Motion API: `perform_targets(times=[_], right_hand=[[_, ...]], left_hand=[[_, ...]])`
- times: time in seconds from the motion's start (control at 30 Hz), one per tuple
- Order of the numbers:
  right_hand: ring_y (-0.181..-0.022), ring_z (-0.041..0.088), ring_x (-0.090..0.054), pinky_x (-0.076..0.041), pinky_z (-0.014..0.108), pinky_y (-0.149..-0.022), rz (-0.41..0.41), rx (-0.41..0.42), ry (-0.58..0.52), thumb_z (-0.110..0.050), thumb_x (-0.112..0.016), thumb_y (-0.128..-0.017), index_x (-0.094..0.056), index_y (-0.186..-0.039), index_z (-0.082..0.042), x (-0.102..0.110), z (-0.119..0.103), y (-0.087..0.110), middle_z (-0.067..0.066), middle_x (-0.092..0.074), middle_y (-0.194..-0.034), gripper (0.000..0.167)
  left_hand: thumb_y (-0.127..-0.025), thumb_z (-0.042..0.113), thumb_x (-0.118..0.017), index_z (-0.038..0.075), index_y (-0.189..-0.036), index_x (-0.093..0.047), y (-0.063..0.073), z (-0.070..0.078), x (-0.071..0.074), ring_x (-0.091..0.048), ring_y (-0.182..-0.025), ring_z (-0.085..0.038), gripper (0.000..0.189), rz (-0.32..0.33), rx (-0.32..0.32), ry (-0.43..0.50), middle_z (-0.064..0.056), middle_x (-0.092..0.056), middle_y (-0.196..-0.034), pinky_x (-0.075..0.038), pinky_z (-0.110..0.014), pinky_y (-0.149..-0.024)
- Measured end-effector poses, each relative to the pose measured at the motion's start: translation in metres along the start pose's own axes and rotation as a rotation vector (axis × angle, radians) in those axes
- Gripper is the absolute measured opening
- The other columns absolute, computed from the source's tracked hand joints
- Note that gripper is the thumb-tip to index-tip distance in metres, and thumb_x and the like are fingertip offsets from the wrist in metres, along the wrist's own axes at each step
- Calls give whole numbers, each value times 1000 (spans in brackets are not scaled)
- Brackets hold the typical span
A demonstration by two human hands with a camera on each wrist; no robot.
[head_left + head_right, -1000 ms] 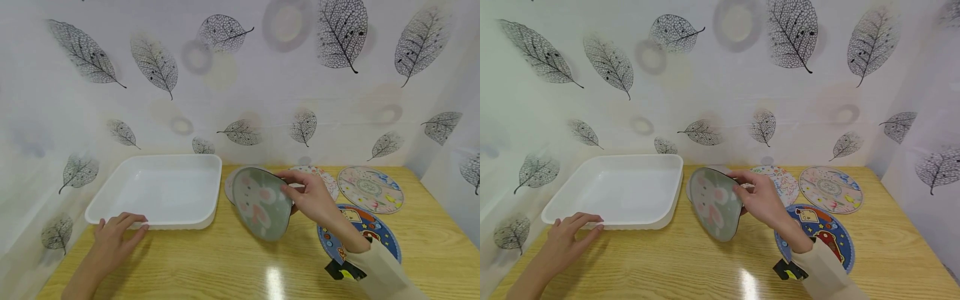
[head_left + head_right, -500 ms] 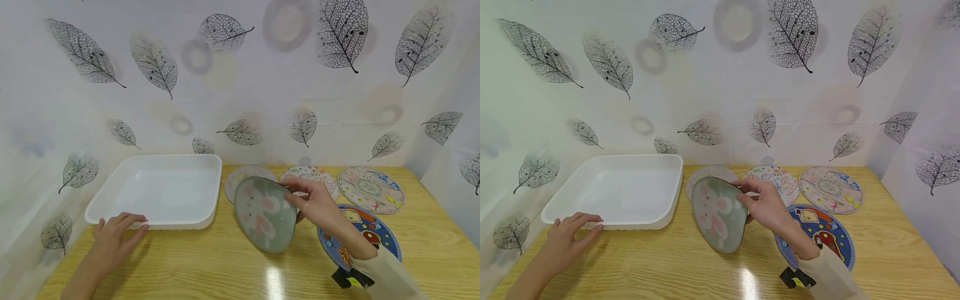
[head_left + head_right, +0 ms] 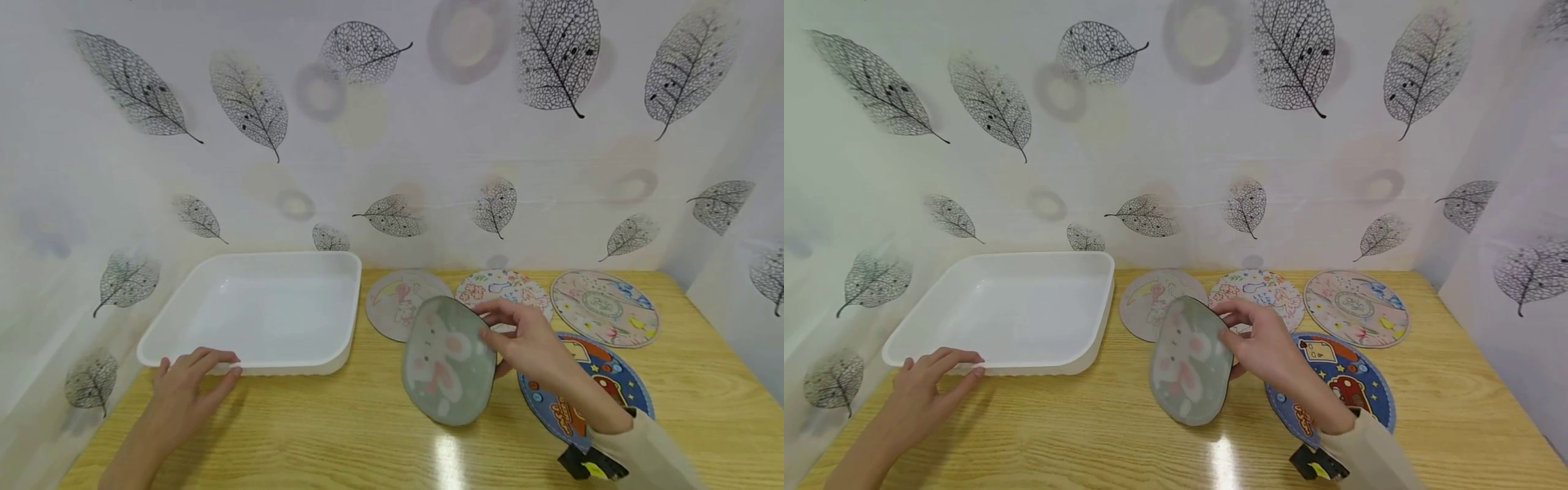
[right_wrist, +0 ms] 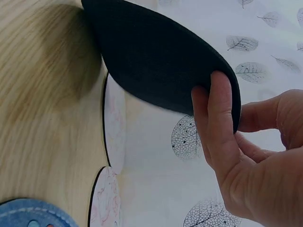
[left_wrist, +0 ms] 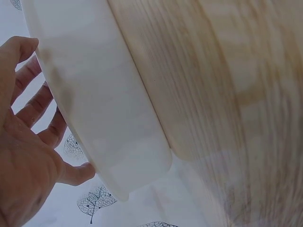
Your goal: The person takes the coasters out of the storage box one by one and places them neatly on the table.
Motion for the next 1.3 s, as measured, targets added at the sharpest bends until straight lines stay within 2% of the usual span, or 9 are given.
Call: perform_targets(times=[0.23,0.4,0.53,0.87,1.3], right_hand=[[-95,27,-75,-61,49,-58,-38,-61,12,-4,-58,-100,-48,-146,-4,-3,17,3,24,-60,-117,46],[-79,24,-73,-60,47,-55,-41,-98,81,0,-56,-97,-41,-152,-3,-3,26,5,24,-57,-115,57],[-68,22,-69,-59,44,-53,-58,-130,149,-2,-58,-97,-38,-154,-1,-3,34,6,24,-59,-116,61],[-70,22,-69,-60,42,-52,-74,-179,214,-14,-54,-105,-47,-145,0,4,55,2,21,-66,-108,43],[-60,22,-67,-60,39,-51,-100,-185,289,-4,-59,-100,-55,-126,5,8,69,2,18,-68,-100,29]], left_hand=[[-88,18,-80,18,-100,-74,1,-1,0,-64,-100,-46,14,-14,13,11,-7,-73,-102,-18,-93,-91],[-88,18,-80,18,-100,-74,1,-2,0,-64,-100,-46,14,-10,13,10,-7,-73,-102,-18,-92,-91],[-87,17,-81,17,-100,-74,1,-1,1,-64,-98,-46,14,6,0,14,-7,-73,-101,-18,-93,-90],[-87,16,-80,17,-99,-74,1,1,2,-64,-97,-46,14,18,-13,19,-8,-73,-101,-18,-93,-90],[-88,16,-79,17,-101,-74,0,1,2,-63,-100,-45,14,14,-12,26,-8,-73,-102,-18,-92,-91]])
Point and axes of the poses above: each hand's wrist, its own y-axis away from the middle knuckle, its own x-axis out of the back of the hand, z = x × y, the point moved 10 cm from there along -y, towards the middle knuckle
